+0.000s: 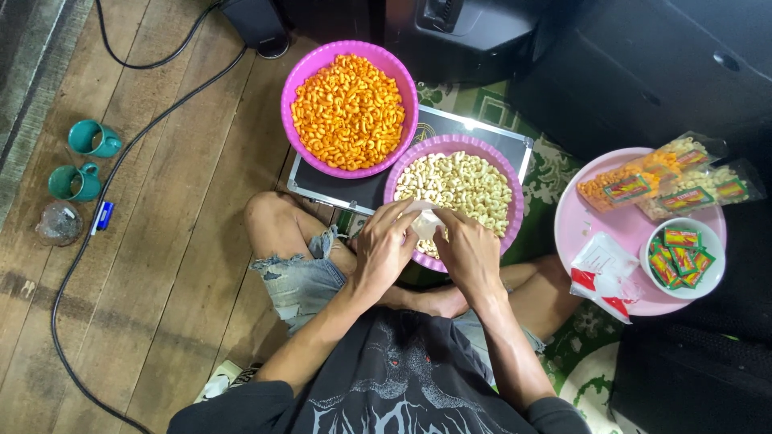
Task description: Packaging small puffed snacks into plastic bags using a spoon
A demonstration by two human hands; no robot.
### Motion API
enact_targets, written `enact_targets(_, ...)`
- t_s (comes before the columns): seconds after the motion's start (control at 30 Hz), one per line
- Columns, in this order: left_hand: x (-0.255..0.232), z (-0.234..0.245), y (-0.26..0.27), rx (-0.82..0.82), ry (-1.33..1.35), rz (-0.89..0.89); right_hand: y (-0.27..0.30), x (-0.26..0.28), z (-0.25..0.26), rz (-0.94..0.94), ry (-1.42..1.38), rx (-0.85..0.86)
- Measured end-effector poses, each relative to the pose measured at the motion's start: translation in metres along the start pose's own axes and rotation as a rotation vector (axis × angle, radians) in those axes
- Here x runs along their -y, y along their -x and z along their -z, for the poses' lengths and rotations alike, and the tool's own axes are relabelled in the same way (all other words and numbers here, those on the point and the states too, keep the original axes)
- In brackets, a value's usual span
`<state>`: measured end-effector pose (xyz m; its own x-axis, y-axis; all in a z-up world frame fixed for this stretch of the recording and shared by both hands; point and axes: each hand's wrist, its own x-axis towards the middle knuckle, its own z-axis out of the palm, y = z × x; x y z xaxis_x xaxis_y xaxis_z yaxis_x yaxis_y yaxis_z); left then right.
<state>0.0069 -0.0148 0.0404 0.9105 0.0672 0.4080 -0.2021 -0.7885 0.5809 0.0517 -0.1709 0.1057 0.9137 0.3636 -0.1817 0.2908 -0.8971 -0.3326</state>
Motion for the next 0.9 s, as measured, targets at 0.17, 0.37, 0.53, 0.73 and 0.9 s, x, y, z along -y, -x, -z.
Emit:
enact_targets(0.17, -0.001, 0.003, -0.002, 0.005, 0.078, 0.053, -0.002, -0.008, -0.009, -0.015, 0.011, 0.029)
enact_targets(0.37, 0.003, 0.014, -0.004, -0.067, 0.091, 0.092, 0.006, -0.013, -0.007, 0.034, -0.01, 0.01)
enact_targets(0.53, 0.017, -0.001, 0.006, -0.017, 0.026, 0.075, 0.011, -0.01, 0.004, 0.066, -0.115, 0.012)
enact_targets(0.73, 0.025, 0.021, 0.007, 0.049, 0.09, 0.206, 0.008, -0.032, 0.012, 0.132, -0.592, -0.124)
enact_targets(0.9, 0.05, 0.037, 0.02, -0.032, 0.099, 0.336, 0.001, -0.109, -0.066, 0.083, -0.067, -0.238)
